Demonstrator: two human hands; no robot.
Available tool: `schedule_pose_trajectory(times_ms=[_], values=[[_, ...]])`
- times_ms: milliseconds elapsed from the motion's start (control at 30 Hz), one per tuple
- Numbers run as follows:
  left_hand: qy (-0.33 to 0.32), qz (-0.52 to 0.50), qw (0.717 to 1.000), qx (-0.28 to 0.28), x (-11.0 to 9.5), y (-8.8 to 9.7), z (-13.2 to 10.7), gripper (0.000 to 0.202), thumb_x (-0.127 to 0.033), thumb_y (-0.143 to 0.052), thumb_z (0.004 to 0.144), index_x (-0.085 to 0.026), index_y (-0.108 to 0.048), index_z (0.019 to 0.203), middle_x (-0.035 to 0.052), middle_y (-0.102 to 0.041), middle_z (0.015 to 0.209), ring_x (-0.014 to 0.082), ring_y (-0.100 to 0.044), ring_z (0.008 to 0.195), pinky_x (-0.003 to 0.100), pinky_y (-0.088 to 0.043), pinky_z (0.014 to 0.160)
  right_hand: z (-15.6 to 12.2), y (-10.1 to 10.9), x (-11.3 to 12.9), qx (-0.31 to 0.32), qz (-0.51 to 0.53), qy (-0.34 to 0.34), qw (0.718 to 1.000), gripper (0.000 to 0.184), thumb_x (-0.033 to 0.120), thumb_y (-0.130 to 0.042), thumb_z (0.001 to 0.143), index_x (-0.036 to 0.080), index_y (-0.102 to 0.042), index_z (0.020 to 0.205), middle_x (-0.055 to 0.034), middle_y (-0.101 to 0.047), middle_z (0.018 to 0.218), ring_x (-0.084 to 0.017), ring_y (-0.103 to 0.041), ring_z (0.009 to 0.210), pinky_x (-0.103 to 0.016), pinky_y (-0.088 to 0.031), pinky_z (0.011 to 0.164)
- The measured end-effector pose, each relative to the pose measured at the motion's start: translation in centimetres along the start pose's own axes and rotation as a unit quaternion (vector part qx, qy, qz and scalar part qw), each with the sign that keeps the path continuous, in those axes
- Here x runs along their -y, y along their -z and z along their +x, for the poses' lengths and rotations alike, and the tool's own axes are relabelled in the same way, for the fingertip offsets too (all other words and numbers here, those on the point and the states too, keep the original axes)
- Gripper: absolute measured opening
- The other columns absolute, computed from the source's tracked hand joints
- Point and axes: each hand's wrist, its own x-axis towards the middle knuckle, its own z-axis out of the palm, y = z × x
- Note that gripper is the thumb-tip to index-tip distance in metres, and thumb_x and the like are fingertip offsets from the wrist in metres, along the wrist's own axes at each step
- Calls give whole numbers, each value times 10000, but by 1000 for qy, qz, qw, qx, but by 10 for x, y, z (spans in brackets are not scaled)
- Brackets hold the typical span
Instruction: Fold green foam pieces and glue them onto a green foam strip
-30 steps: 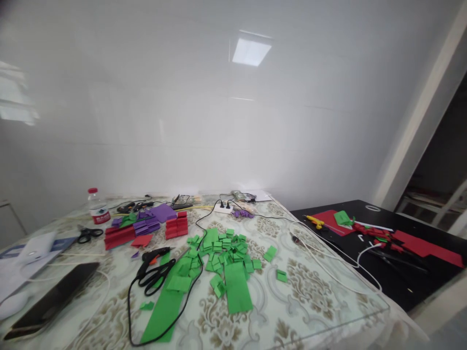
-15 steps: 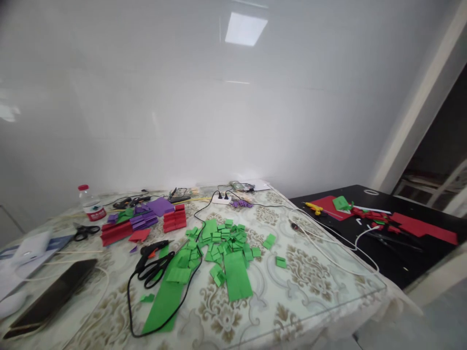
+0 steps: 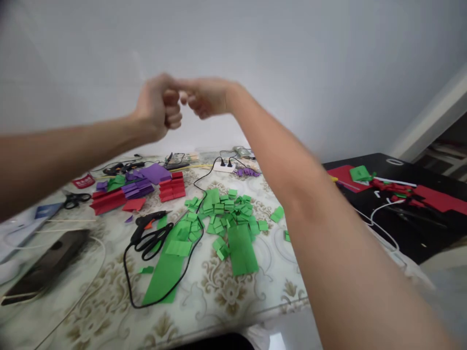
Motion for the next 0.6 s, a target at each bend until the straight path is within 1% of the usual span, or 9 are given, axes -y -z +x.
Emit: schedule_pose_trajectory(times_ms=[33, 67, 100, 133, 167, 267, 333, 467, 600], values=[[-24, -38, 997, -68, 13, -1, -5, 807, -477, -147, 1042, 113, -649, 817, 46, -474, 608, 432, -357, 1392, 216, -391, 705, 4, -6, -19, 22, 14, -3, 1000, 475, 395, -470, 1046, -53, -617, 1099, 50, -564, 766, -6, -496, 689, -152, -306, 598], [-46, -79, 986, -140, 30, -4, -16, 589, -357, -249, 1008, -28, -577, 646, 1, -435, 584, 286, -675, 1051, 180, -349, 602, 2, -14, -41, 40, 36, -3, 999, 374, 366, -574, 1014, -4, -624, 987, 86, -492, 677, -10, -386, 574, -159, -277, 542], [-65, -147, 958, -239, 51, -10, -31, 394, -286, -493, 912, -162, -405, 549, -56, -298, 457, 124, -622, 585, 131, -273, 484, -5, -25, -65, 53, 64, -3, 997, 294, 343, -664, 970, 69, -609, 876, 103, -438, 619, -29, -311, 522, -172, -265, 504], [-55, -163, 953, -251, 73, -17, -51, 416, -240, -562, 844, -207, -284, 536, -94, -188, 421, 44, -387, 378, 138, -221, 416, -18, -37, -89, 53, 94, -4, 994, 312, 339, -732, 926, 143, -556, 760, 103, -407, 565, -52, -292, 495, -188, -274, 477], [-38, -171, 950, -259, 96, -25, -73, 447, -220, -594, 804, -222, -238, 532, -109, -162, 410, 24, -219, 332, 163, -189, 373, -35, -49, -111, 66, 130, -7, 989, 367, 356, -747, 911, 174, -511, 697, 96, -397, 549, -64, -316, 497, -200, -293, 482], [82, -225, 930, -279, 157, -56, -142, 496, -288, -654, 767, -238, -234, 506, -102, -169, 423, 49, -170, 355, 220, -175, 352, -100, -85, -160, 89, 129, -43, 987, 443, 492, -774, 845, 192, -512, 652, 84, -403, 521, -80, -350, 494, -222, -289, 494], [113, -229, 927, -275, 186, -76, -180, 501, -351, -653, 784, -239, -262, 492, -97, -166, 448, 60, -161, 389, 237, -168, 379, -143, -105, -175, 132, 110, -50, 984, 445, 564, -770, 811, 187, -563, 695, 73, -447, 553, -86, -358, 504, -234, -264, 499], [125, -178, 939, -266, 222, -101, -235, 507, -457, -594, 854, -243, -287, 512, -79, -173, 509, 93, -153, 459, 270, -185, 426, -211, -141, -188, 100, 121, -38, 987, 444, 536, -726, 849, 198, -497, 674, 71, -422, 571, -92, -342, 521, -248, -247, 511], [109, -54, 951, -284, 249, -113, -273, 522, -498, -553, 909, -231, -310, 533, -49, -230, 536, 121, -224, 500, 285, -236, 471, -257, -180, -204, 63, 94, -57, 992, 301, 385, -675, 896, 201, -529, 709, 60, -446, 582, -109, -395, 534, -253, -298, 532]])
